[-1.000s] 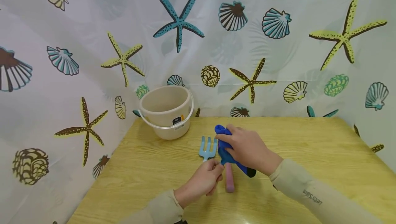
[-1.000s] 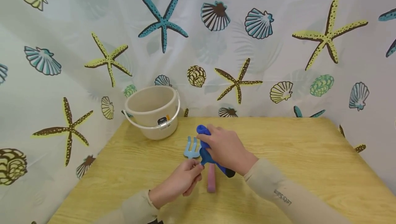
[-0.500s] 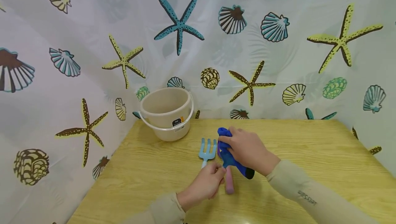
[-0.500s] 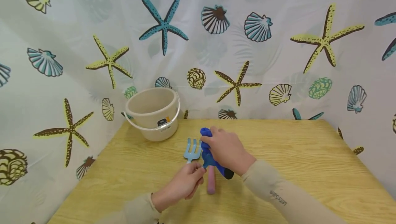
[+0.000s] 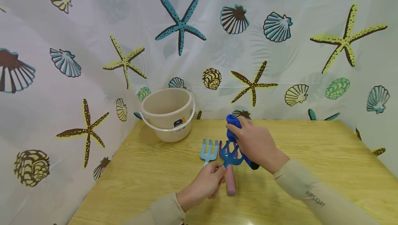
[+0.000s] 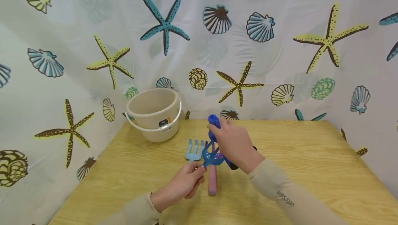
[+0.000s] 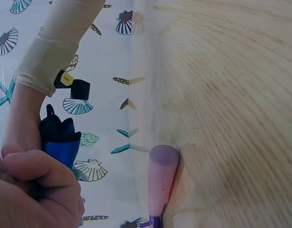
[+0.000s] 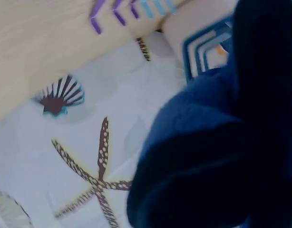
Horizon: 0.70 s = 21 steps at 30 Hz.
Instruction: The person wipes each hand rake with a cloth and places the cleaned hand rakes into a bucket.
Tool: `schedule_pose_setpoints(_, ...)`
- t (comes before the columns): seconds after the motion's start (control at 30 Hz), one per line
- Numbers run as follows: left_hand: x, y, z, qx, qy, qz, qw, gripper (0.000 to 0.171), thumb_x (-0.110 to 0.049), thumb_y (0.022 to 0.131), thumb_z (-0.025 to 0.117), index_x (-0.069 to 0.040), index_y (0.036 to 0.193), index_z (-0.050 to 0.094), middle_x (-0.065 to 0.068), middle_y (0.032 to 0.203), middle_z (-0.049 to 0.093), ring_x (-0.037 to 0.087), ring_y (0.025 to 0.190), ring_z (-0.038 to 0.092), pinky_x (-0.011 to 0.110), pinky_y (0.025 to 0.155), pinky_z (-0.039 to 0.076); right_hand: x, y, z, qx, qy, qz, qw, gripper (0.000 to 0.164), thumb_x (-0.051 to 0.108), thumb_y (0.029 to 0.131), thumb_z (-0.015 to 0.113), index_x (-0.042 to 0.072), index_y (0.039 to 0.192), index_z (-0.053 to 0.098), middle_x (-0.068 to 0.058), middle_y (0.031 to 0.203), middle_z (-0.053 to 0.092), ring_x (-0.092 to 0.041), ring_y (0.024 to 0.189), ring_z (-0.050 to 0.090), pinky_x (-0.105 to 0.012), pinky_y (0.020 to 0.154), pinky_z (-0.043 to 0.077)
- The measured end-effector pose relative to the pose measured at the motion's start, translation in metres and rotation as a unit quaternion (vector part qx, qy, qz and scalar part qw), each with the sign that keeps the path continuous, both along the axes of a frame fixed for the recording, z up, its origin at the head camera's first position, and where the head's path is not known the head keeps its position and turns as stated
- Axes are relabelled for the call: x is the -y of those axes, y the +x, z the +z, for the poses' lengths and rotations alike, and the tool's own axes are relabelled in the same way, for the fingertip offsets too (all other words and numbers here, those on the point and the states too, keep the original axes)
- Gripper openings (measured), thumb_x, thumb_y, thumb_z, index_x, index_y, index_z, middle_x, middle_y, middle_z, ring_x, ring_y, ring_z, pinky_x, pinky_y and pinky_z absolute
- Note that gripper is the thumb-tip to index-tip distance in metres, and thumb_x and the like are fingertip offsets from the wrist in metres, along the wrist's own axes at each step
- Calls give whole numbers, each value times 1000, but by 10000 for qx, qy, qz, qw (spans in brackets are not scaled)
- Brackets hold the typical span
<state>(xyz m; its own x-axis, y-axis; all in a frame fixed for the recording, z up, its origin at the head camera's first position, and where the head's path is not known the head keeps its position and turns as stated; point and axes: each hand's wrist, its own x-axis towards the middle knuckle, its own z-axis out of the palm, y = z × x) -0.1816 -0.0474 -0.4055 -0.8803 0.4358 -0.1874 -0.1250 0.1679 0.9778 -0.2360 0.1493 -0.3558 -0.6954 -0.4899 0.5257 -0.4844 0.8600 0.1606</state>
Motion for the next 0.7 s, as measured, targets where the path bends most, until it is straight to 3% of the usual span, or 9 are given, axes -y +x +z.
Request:
schedule_pose_setpoints(0.13,3,0,1,-49,13,155,9999,25,-23,108,46,0,113,52,3,77,52,10,39,30,24,37,28,-3,9,3,527,-503,242,9970,42,26,87,80,25,128,69,-14,114,64,-25,86,69,-39,59,58)
schedule_pose_setpoints(0.3,5,-1,3,45,36,112,9999,26,-24,108,46,0,113,51,2,74,51,11,39,30,24,39,28,1,14,-9,732,-230,476,9959,43,27,87,80,23,128,69,-12,111,64,-25,88,70,-40,63,60)
schedule_pose_setpoints(0.5,4,1,3,122,87,75,9999,22,-23,108,45,-2,109,53,3,77,52,11,39,33,24,38,29,-1,9,-19,269,134,171,9994,45,23,84,82,22,127,68,-14,109,62,-27,82,69,-37,52,57)
schedule_pose_setpoints(0.7,2,1,6,164,247,113,9995,22,-24,108,44,-3,108,52,4,78,53,11,39,34,24,38,29,-5,8,-9,-290,246,100,9992,45,20,85,81,21,128,67,-18,115,63,-31,87,71,-38,48,56)
